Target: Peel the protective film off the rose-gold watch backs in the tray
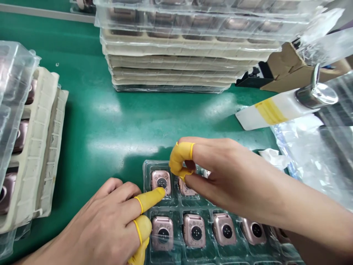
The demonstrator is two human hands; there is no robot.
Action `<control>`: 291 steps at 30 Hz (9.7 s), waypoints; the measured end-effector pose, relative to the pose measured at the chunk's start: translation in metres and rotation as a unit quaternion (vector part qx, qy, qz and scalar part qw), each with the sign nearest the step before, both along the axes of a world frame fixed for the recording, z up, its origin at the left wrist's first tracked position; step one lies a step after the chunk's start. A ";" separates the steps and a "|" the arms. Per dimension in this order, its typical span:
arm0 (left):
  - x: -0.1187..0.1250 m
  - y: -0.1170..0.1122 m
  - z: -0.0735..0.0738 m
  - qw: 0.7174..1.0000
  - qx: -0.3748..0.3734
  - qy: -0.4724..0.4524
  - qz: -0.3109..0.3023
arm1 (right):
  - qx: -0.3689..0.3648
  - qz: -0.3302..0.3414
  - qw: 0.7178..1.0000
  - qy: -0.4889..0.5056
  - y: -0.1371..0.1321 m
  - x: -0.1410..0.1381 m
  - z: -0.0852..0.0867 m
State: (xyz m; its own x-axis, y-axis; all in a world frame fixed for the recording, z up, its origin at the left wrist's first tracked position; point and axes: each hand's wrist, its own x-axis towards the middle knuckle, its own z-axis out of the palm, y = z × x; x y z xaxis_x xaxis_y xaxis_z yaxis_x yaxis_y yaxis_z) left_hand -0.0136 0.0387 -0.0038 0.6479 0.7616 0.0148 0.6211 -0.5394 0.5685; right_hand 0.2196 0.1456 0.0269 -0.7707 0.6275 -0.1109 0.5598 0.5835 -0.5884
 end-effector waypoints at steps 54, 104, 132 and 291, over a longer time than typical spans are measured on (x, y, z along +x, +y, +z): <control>0.006 -0.026 0.025 0.826 -0.439 -0.269 0.230 | -0.076 -0.251 0.950 0.173 -0.131 0.007 0.003; 0.009 -0.021 0.026 0.892 -0.364 -0.164 0.214 | -0.032 -0.179 0.964 0.192 -0.126 0.014 0.009; 0.049 -0.003 0.030 0.994 -0.084 -0.057 0.039 | -0.163 -0.103 0.980 0.043 -0.015 0.035 -0.001; 0.080 0.022 0.020 0.960 -0.268 -0.060 0.052 | -0.122 -0.132 0.983 0.030 -0.031 0.075 -0.012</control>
State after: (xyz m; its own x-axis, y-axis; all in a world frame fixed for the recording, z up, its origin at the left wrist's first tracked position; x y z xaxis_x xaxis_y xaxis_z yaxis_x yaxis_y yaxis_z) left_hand 0.0661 0.0603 0.0166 0.5867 0.7412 -0.3262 0.5676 -0.0891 0.8184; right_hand 0.2951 0.1144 0.0151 -0.5944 0.7668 -0.2424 0.6327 0.2600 -0.7294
